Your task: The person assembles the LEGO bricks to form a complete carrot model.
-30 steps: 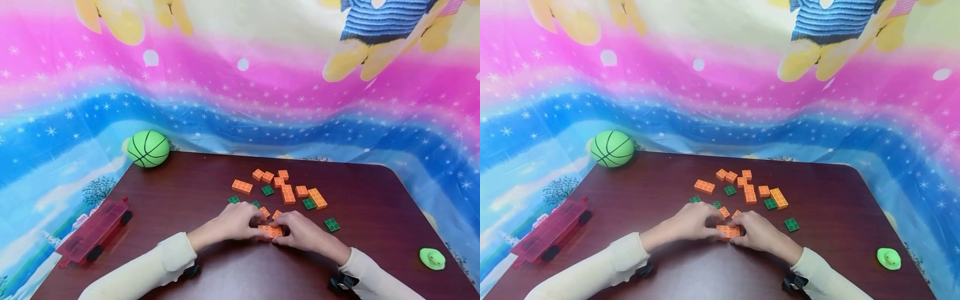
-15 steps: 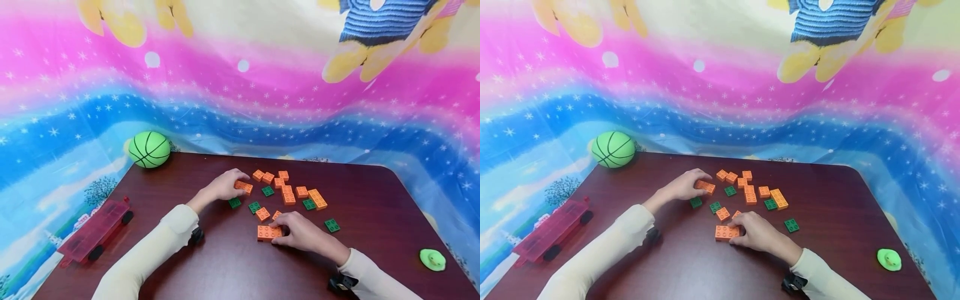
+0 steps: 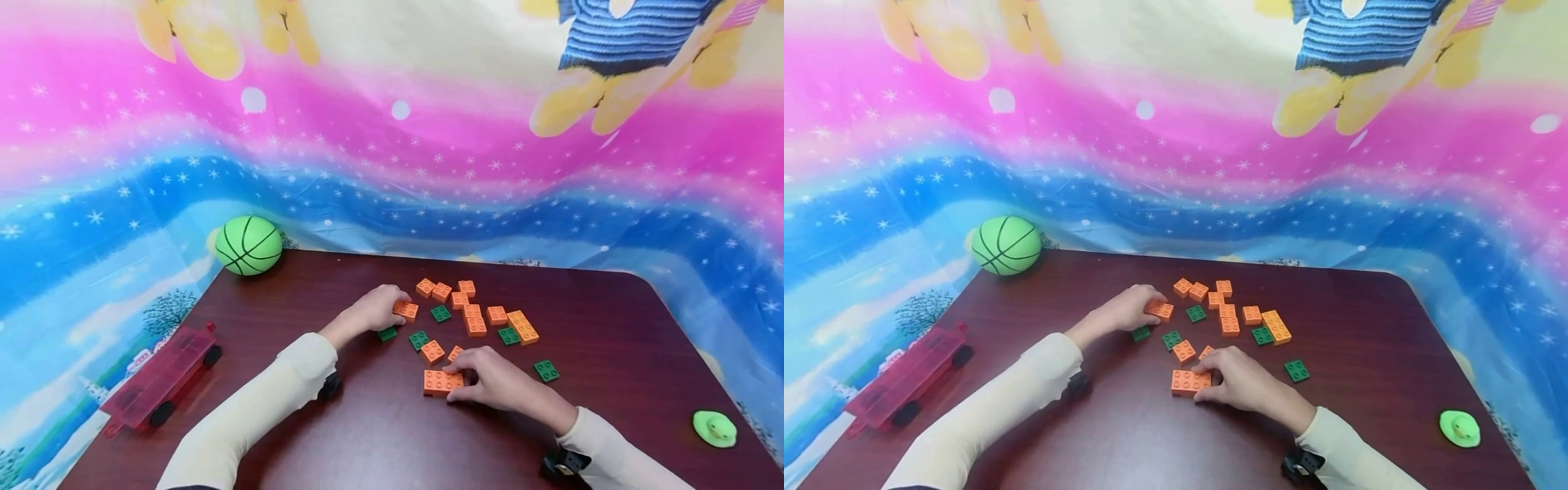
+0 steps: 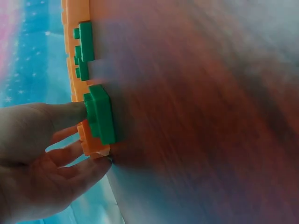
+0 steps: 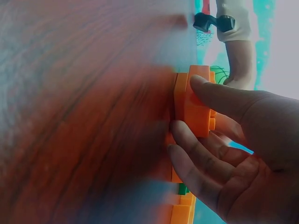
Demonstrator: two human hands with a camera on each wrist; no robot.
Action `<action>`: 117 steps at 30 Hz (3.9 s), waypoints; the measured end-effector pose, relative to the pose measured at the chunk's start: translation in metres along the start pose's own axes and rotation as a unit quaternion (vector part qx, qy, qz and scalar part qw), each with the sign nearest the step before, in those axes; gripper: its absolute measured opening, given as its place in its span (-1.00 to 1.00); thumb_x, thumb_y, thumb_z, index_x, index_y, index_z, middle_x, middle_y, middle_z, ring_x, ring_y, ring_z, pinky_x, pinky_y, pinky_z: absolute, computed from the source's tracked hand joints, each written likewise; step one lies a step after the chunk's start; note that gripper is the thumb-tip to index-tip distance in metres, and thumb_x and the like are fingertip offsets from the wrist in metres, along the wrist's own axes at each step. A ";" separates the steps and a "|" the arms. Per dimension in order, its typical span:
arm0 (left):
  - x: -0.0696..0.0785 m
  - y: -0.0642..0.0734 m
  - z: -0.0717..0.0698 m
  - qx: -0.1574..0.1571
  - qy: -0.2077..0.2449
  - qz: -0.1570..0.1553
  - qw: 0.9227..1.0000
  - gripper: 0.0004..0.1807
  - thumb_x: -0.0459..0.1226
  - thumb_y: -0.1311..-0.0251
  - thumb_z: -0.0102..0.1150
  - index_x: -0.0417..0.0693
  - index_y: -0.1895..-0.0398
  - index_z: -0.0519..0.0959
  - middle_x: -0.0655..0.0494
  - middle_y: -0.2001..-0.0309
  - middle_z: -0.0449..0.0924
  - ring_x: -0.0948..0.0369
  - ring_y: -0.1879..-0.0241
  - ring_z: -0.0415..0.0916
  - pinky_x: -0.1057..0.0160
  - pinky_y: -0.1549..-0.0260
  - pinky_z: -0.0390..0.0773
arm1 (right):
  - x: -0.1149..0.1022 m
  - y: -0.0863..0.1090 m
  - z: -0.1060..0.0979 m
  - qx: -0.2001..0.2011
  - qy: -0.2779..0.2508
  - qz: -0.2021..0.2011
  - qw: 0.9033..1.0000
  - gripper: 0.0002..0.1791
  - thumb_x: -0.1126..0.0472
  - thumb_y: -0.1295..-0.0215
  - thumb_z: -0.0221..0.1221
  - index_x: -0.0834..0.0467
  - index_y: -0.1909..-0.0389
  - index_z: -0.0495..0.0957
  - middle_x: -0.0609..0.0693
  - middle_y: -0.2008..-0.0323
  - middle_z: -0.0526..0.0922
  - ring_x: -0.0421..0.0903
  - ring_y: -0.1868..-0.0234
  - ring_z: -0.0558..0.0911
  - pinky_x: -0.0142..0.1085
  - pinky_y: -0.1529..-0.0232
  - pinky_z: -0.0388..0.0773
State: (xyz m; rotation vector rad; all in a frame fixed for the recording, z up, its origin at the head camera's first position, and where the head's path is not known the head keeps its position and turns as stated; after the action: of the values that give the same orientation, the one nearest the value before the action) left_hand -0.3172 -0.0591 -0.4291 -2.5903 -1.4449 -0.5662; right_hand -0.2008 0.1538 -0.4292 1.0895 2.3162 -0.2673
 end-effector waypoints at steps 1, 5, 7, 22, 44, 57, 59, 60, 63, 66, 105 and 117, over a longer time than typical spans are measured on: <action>0.000 -0.001 0.000 0.003 -0.001 0.001 1.000 -0.56 -0.22 -0.34 0.33 -0.12 -0.26 0.61 -0.10 -0.22 0.62 -0.02 -0.28 0.51 0.01 -0.30 0.49 | 0.000 0.001 0.000 0.000 0.000 0.002 1.000 -0.60 -0.04 -0.22 0.44 0.04 -0.03 0.76 -0.24 0.30 0.68 -0.34 0.45 0.45 -0.44 0.40 0.45; -0.003 -0.004 0.000 0.005 0.006 0.007 1.000 -0.60 -0.23 -0.38 0.28 -0.11 -0.25 0.62 -0.08 -0.21 0.63 0.01 -0.27 0.53 0.03 -0.29 0.51 | 0.000 0.002 -0.001 -0.002 0.004 0.006 1.000 -0.58 -0.07 -0.22 0.43 0.04 -0.04 0.76 -0.19 0.23 0.72 -0.32 0.41 0.46 -0.43 0.36 0.44; -0.005 -0.004 -0.001 0.006 0.007 0.007 1.000 -0.60 -0.22 -0.40 0.27 -0.10 -0.25 0.61 -0.06 -0.21 0.63 0.02 -0.27 0.53 0.04 -0.28 0.51 | 0.000 0.002 -0.001 -0.003 0.008 0.006 1.000 -0.57 -0.08 -0.23 0.42 0.04 -0.05 0.76 -0.16 0.19 0.74 -0.30 0.39 0.47 -0.43 0.35 0.43; 0.013 0.024 -0.022 0.030 0.062 0.086 0.994 -0.51 -0.12 -0.49 0.14 -0.09 -0.40 0.48 -0.04 -0.22 0.54 0.08 -0.20 0.50 0.03 -0.24 0.51 | 0.002 0.004 0.003 -0.007 -0.052 0.001 0.999 -0.66 -0.03 -0.22 0.45 0.00 0.02 0.76 -0.23 0.32 0.68 -0.36 0.46 0.52 -0.43 0.40 0.54; 0.052 0.077 -0.021 0.020 0.142 0.158 0.977 -0.61 -0.12 -0.33 0.31 0.10 -0.21 0.65 0.22 -0.12 0.69 0.32 -0.01 0.56 0.29 -0.03 0.54 | 0.001 0.000 0.006 0.007 -0.061 0.006 0.998 -0.68 0.01 -0.19 0.48 0.04 0.09 0.71 -0.21 0.42 0.65 -0.35 0.48 0.56 -0.42 0.43 0.55; 0.052 0.087 0.000 0.003 0.162 0.176 0.971 -0.54 -0.10 -0.28 0.36 0.03 -0.23 0.65 0.16 -0.17 0.71 0.33 -0.09 0.62 0.33 -0.07 0.58 | 0.000 -0.003 0.006 0.008 -0.065 -0.001 0.998 -0.66 0.01 -0.17 0.49 0.04 0.07 0.73 -0.21 0.41 0.65 -0.34 0.50 0.55 -0.42 0.44 0.54; 0.053 0.088 0.004 -0.010 0.161 0.177 0.971 -0.55 -0.10 -0.29 0.36 0.05 -0.23 0.65 0.17 -0.17 0.71 0.37 -0.07 0.61 0.37 -0.04 0.57 | 0.000 -0.003 0.006 0.009 -0.066 -0.001 0.998 -0.65 0.00 -0.18 0.48 0.04 0.07 0.74 -0.20 0.41 0.66 -0.33 0.51 0.55 -0.42 0.46 0.54; 0.053 0.088 0.006 -0.017 0.161 0.177 0.971 -0.56 -0.10 -0.29 0.36 0.07 -0.22 0.66 0.18 -0.16 0.71 0.39 -0.04 0.61 0.39 -0.01 0.57 | 0.000 -0.003 0.007 0.008 -0.066 -0.001 0.998 -0.66 0.00 -0.18 0.48 0.04 0.06 0.74 -0.20 0.42 0.66 -0.33 0.52 0.55 -0.42 0.47 0.53; 0.054 0.089 0.012 -0.036 0.164 0.176 0.970 -0.57 -0.11 -0.29 0.37 0.08 -0.22 0.66 0.18 -0.13 0.73 0.46 0.06 0.59 0.44 0.06 0.57 | 0.001 -0.003 0.007 0.010 -0.069 -0.001 0.998 -0.65 0.01 -0.18 0.48 0.06 0.06 0.74 -0.20 0.40 0.67 -0.34 0.52 0.55 -0.42 0.47 0.54; 0.054 0.090 0.015 -0.049 0.159 0.176 0.970 -0.56 -0.11 -0.29 0.37 0.07 -0.22 0.66 0.18 -0.08 0.75 0.51 0.24 0.54 0.48 0.17 0.55 | 0.000 -0.003 0.007 0.011 -0.069 -0.004 0.998 -0.63 0.01 -0.16 0.49 0.07 0.06 0.74 -0.19 0.39 0.67 -0.35 0.50 0.55 -0.42 0.45 0.55; 0.057 0.085 0.024 -0.074 0.138 0.176 0.972 -0.52 -0.09 -0.32 0.36 0.03 -0.27 0.64 0.15 -0.07 0.76 0.53 0.24 0.55 0.50 0.16 0.55 | 0.002 -0.001 0.008 0.012 -0.087 -0.003 0.996 -0.66 0.00 -0.16 0.49 0.04 0.08 0.74 -0.20 0.39 0.68 -0.35 0.51 0.58 -0.42 0.45 0.56; 0.061 0.084 0.024 -0.068 0.141 0.182 0.971 -0.55 -0.12 -0.31 0.35 0.01 -0.25 0.65 0.15 0.00 0.77 0.52 0.28 0.53 0.51 0.22 0.53 | 0.002 -0.001 0.007 0.013 -0.087 -0.006 0.996 -0.66 -0.02 -0.17 0.48 0.03 0.10 0.73 -0.21 0.41 0.67 -0.35 0.51 0.58 -0.42 0.45 0.56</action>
State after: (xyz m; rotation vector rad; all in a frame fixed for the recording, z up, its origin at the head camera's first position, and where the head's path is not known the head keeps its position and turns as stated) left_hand -0.2119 -0.0493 -0.4217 -2.6451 -0.8470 -0.9549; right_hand -0.2000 0.1512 -0.4363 1.0245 2.1709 -0.3822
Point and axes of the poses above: each hand's wrist, its own y-axis away from the middle knuckle, its own z-axis out of the palm, x = y × z, the point moved 4 cm from there along -y, towards the middle knuckle
